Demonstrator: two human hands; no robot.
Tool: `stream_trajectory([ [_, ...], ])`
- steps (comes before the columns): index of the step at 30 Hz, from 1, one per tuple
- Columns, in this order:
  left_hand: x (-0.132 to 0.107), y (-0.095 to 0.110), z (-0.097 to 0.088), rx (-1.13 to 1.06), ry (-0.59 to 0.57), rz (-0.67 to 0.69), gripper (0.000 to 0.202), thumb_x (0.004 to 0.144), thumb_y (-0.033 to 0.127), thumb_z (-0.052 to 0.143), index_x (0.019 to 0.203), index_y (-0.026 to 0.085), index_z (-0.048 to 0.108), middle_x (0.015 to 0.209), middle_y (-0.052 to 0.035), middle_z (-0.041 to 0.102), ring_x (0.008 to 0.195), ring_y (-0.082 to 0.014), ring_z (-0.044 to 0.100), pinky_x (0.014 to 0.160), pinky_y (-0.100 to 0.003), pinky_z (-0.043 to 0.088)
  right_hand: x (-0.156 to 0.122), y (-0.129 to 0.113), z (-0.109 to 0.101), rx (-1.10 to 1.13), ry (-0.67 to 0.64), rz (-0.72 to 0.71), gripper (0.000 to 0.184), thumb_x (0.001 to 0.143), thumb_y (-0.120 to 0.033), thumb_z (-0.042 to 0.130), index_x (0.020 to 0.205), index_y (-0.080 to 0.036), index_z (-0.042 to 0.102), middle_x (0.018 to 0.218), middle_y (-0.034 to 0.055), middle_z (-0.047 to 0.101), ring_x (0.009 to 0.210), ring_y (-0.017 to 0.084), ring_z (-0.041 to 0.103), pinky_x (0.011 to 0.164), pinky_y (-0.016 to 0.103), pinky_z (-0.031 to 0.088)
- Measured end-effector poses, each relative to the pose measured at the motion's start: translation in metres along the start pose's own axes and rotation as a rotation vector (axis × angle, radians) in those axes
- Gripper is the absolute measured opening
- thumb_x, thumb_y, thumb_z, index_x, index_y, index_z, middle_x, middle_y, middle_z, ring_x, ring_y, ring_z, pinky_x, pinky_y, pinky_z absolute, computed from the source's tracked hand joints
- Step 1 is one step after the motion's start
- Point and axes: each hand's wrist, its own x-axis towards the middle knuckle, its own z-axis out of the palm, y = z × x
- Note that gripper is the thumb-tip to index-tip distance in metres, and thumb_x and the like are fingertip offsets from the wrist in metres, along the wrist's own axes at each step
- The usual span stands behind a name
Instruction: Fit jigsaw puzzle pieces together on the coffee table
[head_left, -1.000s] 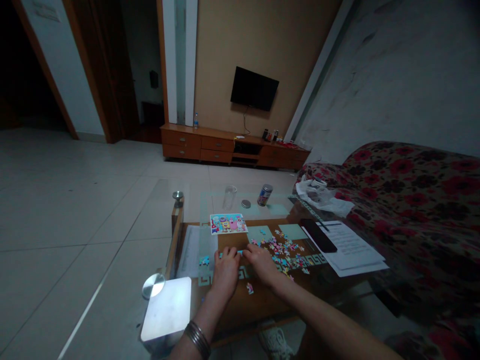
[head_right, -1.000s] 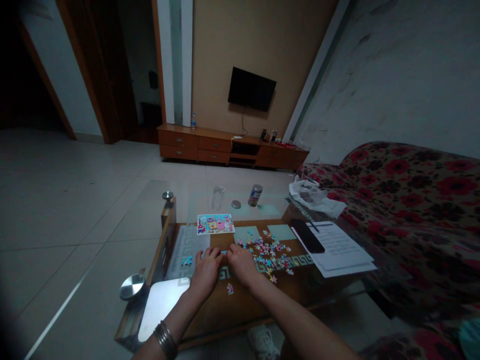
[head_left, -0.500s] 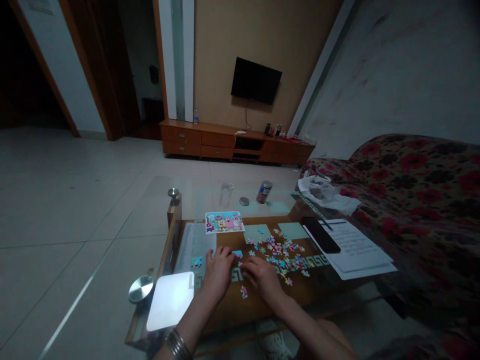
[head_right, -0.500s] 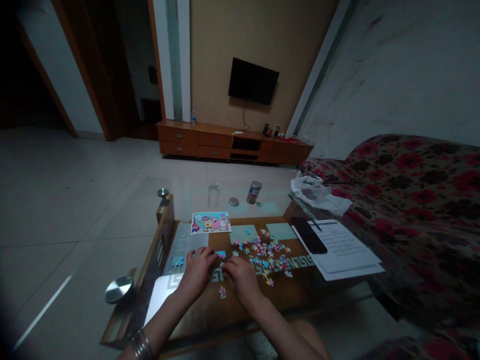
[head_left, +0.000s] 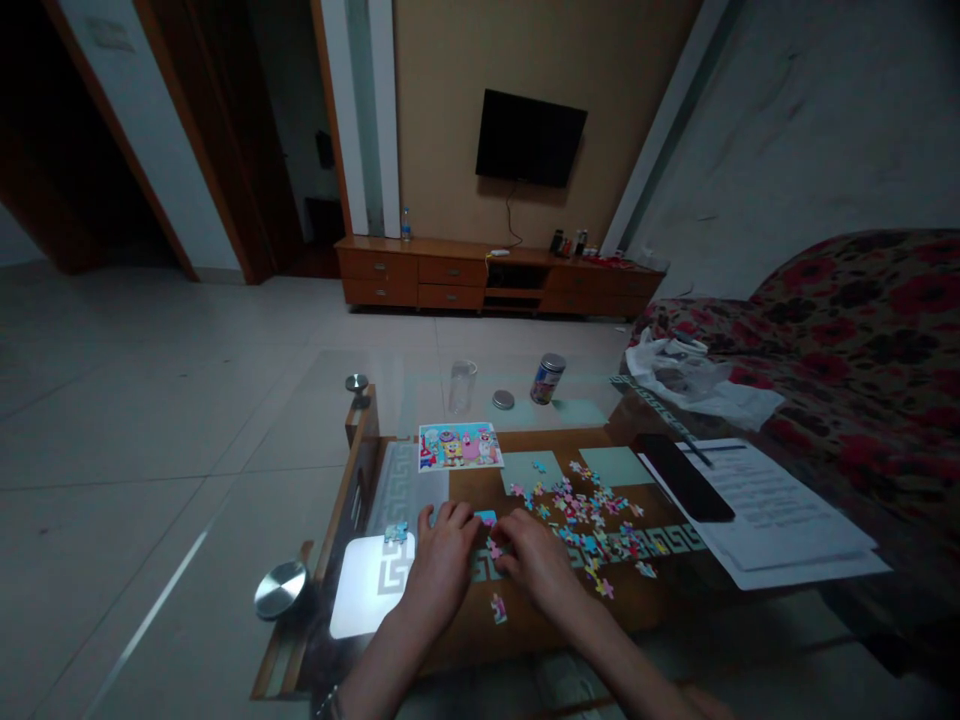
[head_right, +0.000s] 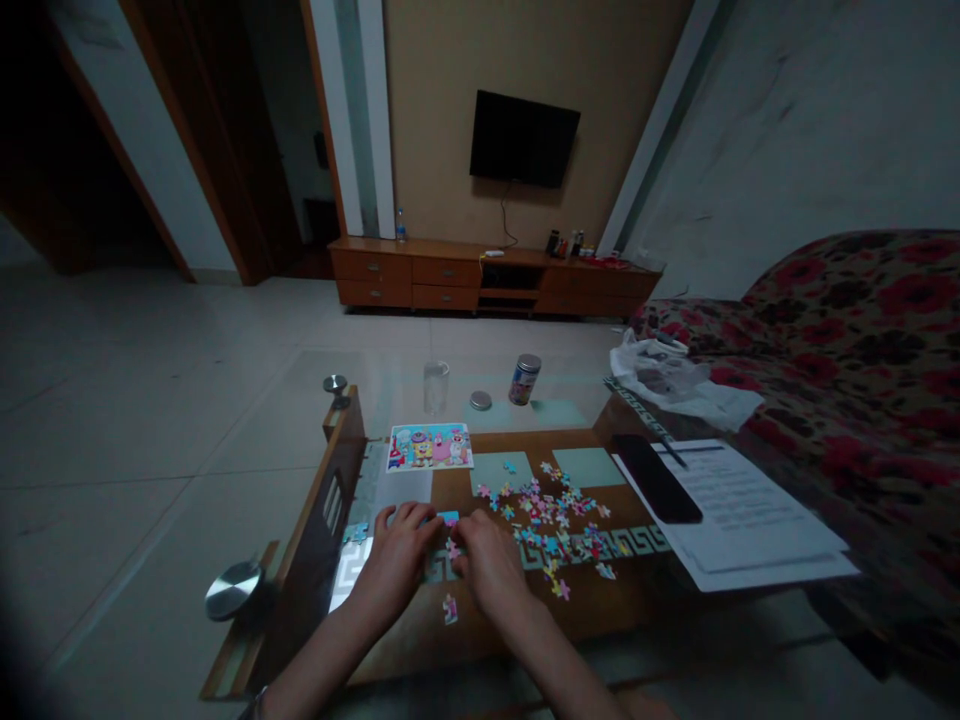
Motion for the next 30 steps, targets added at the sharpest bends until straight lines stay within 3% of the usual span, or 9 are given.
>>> stream_trajectory([
  [5,0.001,0.001,0.004,0.010,-0.004,-0.009,0.039,0.087,0.004,0.038,0.111,0.028,0.057,0.118,-0.0013,0.059,0.114,-0.0224,0.047,0.102,-0.048,0.026,0.002,-0.004,-0.002,-0.026,-0.036,0.029,0.021,0.074,-0.009,0.065,0.091,-0.021,0.067,0.098,0.0040,0.066,0.090,0.021,0.063,0.071,0.025,0.039],
  [13,0.001,0.001,0.006,-0.013,-0.010,-0.025,0.044,0.081,-0.001,0.040,0.112,0.024,0.057,0.119,-0.0036,0.059,0.115,-0.0220,0.048,0.101,-0.045,0.028,0.008,0.005,-0.003,0.117,-0.046,0.022,0.021,0.068,-0.007,0.068,0.085,-0.018,0.065,0.093,0.0042,0.065,0.087,0.019,0.060,0.070,0.024,0.037],
  [18,-0.001,0.001,0.004,-0.079,0.014,-0.030,0.039,0.080,-0.001,0.039,0.103,0.021,0.062,0.117,-0.0041,0.061,0.114,-0.0213,0.051,0.100,-0.043,0.029,0.010,0.010,0.001,0.170,-0.035,0.025,0.021,0.064,-0.006,0.069,0.082,-0.017,0.064,0.088,0.0027,0.063,0.081,0.017,0.058,0.067,0.024,0.035],
  [25,-0.003,0.000,0.002,-0.120,0.054,-0.025,0.044,0.078,-0.003,0.038,0.104,0.020,0.064,0.122,-0.0058,0.062,0.117,-0.0222,0.050,0.103,-0.046,0.026,0.009,0.012,0.003,0.195,-0.015,0.019,0.022,0.064,-0.005,0.069,0.082,-0.017,0.064,0.085,0.0022,0.062,0.076,0.016,0.056,0.065,0.024,0.034],
  [30,-0.004,-0.004,-0.008,-0.048,0.125,-0.091,0.037,0.075,-0.005,0.043,0.090,0.018,0.067,0.117,-0.0072,0.063,0.116,-0.0250,0.049,0.099,-0.044,0.031,0.007,0.012,0.003,0.207,-0.012,0.005,0.021,0.066,-0.004,0.068,0.083,-0.016,0.064,0.086,0.0027,0.063,0.077,0.016,0.056,0.066,0.024,0.035],
])
